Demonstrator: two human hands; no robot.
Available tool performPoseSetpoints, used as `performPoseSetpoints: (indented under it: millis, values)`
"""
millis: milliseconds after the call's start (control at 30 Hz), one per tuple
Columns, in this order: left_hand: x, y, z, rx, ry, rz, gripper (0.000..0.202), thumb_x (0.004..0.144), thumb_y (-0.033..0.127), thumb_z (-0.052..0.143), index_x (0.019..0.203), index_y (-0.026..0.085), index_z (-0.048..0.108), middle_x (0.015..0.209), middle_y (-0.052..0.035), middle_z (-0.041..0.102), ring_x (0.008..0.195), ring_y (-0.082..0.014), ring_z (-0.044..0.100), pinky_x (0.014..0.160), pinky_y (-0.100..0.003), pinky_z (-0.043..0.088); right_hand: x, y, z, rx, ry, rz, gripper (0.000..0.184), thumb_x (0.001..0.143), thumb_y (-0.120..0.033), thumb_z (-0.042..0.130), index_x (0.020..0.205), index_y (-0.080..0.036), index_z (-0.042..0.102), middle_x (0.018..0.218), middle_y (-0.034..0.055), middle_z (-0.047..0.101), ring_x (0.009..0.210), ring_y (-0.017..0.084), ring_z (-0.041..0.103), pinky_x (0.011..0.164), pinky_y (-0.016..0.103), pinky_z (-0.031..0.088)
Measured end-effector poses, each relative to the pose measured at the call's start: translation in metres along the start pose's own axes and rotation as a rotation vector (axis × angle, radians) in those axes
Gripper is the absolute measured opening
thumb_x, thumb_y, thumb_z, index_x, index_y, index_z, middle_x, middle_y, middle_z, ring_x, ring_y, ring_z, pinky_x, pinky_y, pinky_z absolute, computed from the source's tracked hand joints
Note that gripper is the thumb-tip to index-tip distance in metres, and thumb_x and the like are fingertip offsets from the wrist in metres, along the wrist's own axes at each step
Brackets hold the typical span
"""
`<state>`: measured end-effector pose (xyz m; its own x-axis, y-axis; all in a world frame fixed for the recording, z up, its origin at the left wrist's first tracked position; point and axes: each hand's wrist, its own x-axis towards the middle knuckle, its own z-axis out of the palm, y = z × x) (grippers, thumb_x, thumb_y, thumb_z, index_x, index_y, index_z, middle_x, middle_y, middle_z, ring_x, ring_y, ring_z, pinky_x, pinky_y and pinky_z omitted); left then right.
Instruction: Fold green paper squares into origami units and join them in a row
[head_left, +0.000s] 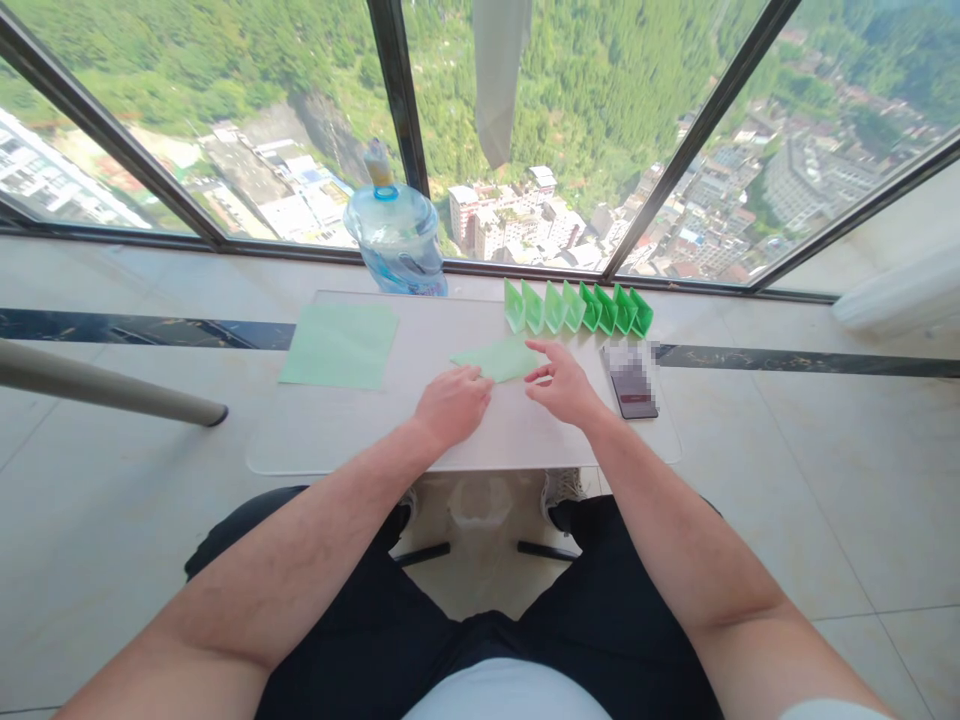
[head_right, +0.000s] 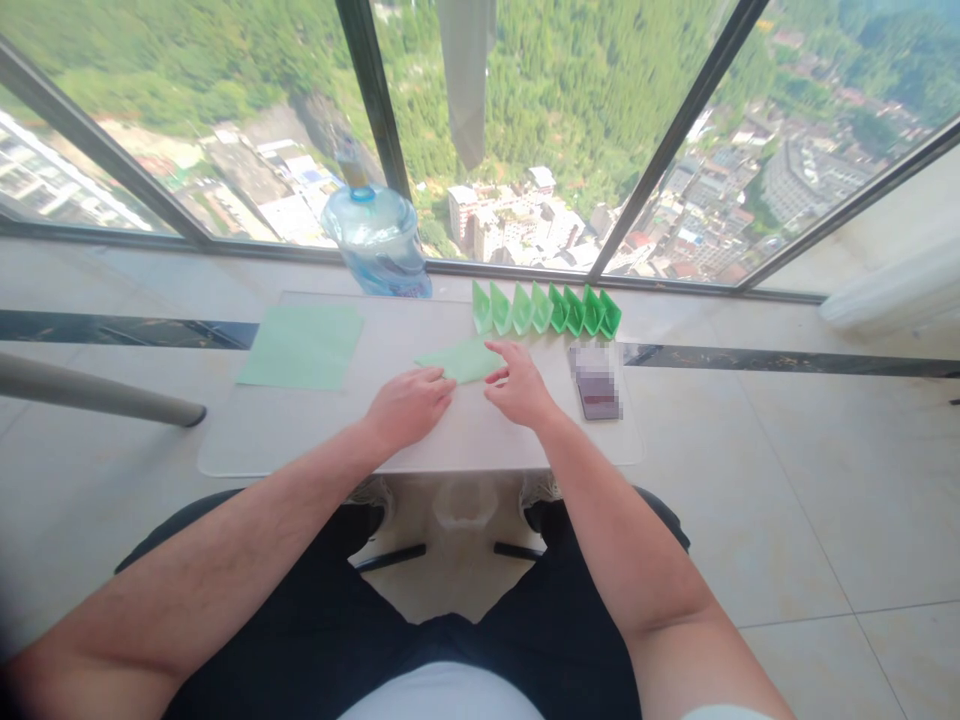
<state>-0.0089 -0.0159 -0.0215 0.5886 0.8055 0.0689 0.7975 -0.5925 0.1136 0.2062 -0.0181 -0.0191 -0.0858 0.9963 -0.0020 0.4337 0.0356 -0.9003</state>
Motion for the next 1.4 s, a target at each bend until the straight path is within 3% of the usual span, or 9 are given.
performPoseSetpoints:
  millis: [100,233,467,633,733,933,1100,1233,1400]
  values:
    - [0.0,-0.001,0.001,0.009,0.006,0.044,0.027,0.095,0.025,0.046,0.106,0.02,0.07,0.101,-0.0109,0.066,0.097,-0.0253,0.063,0.085,-0.038,0.05,0.005,0.012,-0.006,-0.124,-0.044,-0.201,0.066,0.07,-0.006,0.054,0.134,-0.023,0.057,0.156,0.014,0.038,0.079,0.011,0.067,0.071,0.03,0.059]
    - [0.0,-0.002,0.002,0.006,-0.012,0.036,0.028,0.096,0.027,0.046,0.101,0.02,0.072,0.1,-0.0111,0.066,0.094,-0.0254,0.064,0.085,-0.039,0.05,0.01,0.021,-0.007,-0.391,0.017,-0.245,0.051,0.073,-0.004,0.052,0.12,-0.019,0.068,0.133,0.0113,0.062,0.087,0.017,0.067,0.087,0.036,0.056]
    - [0.0,0.001,0.0,0.002,-0.009,0.028,0.026,0.094,0.026,0.048,0.101,0.019,0.072,0.109,-0.0131,0.065,0.099,-0.0254,0.064,0.088,-0.039,0.049,0.007,0.011,-0.001,-0.306,0.184,0.137,0.04,0.074,-0.012,0.057,0.111,-0.018,0.071,0.107,0.0069,0.075,0.089,0.02,0.07,0.093,0.037,0.053]
    - [0.0,0.001,0.0,0.003,0.0,0.046,0.025,0.094,0.026,0.048,0.096,0.018,0.071,0.101,-0.0126,0.065,0.101,-0.0262,0.062,0.089,-0.04,0.049,0.011,0.009,-0.004,0.039,0.189,0.361,0.046,0.068,-0.015,0.062,0.114,-0.016,0.067,0.114,0.0097,0.072,0.084,0.017,0.069,0.069,0.028,0.055]
    - [-0.001,0.0,0.002,-0.001,0.015,0.057,0.025,0.094,0.025,0.048,0.102,0.019,0.071,0.102,-0.0123,0.066,0.103,-0.0268,0.062,0.09,-0.041,0.049,0.01,0.006,-0.005,0.142,0.108,0.402,0.052,0.067,-0.013,0.063,0.12,-0.016,0.063,0.101,0.0079,0.073,0.072,0.013,0.064,0.062,0.024,0.051]
    - [-0.003,-0.002,0.006,-0.016,0.033,0.081,0.03,0.094,0.025,0.051,0.116,0.022,0.071,0.112,-0.0148,0.066,0.113,-0.0291,0.06,0.098,-0.045,0.047,0.002,0.005,-0.01,-0.015,-0.166,0.06,0.085,0.068,-0.006,0.058,0.149,-0.028,0.043,0.094,-0.0009,0.071,0.062,0.008,0.055,0.064,0.022,0.047]
    - [-0.006,-0.003,0.006,-0.032,0.04,0.093,0.03,0.094,0.025,0.051,0.115,0.023,0.073,0.115,-0.0153,0.065,0.117,-0.0294,0.059,0.102,-0.047,0.047,0.0,0.013,-0.013,-0.354,-0.234,-0.184,0.056,0.07,0.001,0.05,0.115,-0.024,0.073,0.084,-0.0004,0.07,0.073,0.012,0.061,0.078,0.025,0.048]
    - [-0.006,-0.002,0.009,-0.052,0.068,0.127,0.03,0.094,0.023,0.051,0.114,0.019,0.073,0.13,-0.0159,0.059,0.127,-0.0295,0.053,0.109,-0.044,0.044,0.001,0.018,-0.013,-0.466,-0.183,-0.218,0.039,0.077,-0.002,0.054,0.101,-0.023,0.077,0.09,0.0017,0.075,0.079,0.015,0.065,0.082,0.028,0.048]
    - [-0.005,-0.002,0.01,-0.079,0.019,0.187,0.032,0.096,0.019,0.045,0.118,0.018,0.068,0.121,-0.0128,0.064,0.12,-0.0244,0.058,0.106,-0.039,0.047,0.007,0.021,-0.017,-0.49,-0.175,-0.256,0.025,0.084,-0.01,0.061,0.095,-0.024,0.079,0.095,0.0026,0.076,0.086,0.017,0.067,0.084,0.028,0.047]
